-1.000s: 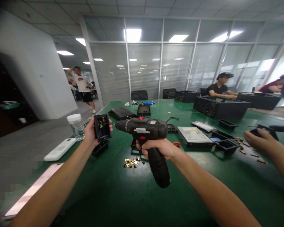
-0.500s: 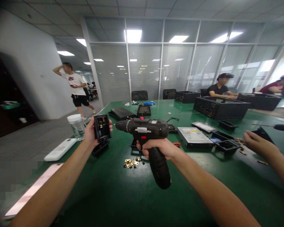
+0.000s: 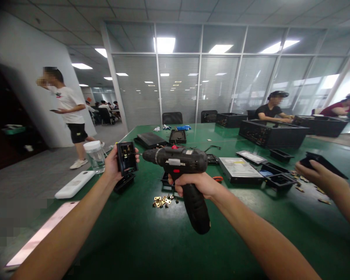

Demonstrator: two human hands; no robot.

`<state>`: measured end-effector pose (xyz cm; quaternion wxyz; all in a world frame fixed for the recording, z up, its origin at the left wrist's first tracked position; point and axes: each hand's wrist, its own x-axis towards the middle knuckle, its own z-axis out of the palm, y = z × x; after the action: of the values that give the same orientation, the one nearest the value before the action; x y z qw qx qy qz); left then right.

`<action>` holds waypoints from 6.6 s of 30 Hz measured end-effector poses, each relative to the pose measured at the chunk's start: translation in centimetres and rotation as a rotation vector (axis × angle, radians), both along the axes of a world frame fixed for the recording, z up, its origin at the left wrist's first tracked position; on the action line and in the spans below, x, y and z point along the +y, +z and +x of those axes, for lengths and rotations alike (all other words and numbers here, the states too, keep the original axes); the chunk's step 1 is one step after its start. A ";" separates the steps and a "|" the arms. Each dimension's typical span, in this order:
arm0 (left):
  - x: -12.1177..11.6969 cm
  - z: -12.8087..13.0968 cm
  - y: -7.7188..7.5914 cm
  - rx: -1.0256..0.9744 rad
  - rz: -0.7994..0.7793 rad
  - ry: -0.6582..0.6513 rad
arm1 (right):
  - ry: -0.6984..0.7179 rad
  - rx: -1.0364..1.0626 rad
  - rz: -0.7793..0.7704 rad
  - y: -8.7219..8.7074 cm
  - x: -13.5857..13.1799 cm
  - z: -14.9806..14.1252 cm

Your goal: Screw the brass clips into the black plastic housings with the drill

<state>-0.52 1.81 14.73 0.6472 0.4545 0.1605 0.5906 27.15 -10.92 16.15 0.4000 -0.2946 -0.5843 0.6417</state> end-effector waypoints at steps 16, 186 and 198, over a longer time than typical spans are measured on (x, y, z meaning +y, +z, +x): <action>0.7 -0.4 -0.4 -0.019 0.036 -0.057 | 0.003 -0.043 0.012 -0.5 0.6 0.2; -0.4 -0.1 0.6 -0.016 0.054 0.035 | 0.115 0.091 0.004 -1.3 1.3 0.4; -0.4 0.0 0.5 -0.026 0.038 0.024 | 0.111 0.097 -0.001 -1.3 1.4 0.4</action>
<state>-0.53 1.43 15.21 0.6334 0.4569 0.1464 0.6071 27.51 -9.57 14.84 0.3913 -0.2304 -0.5794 0.6769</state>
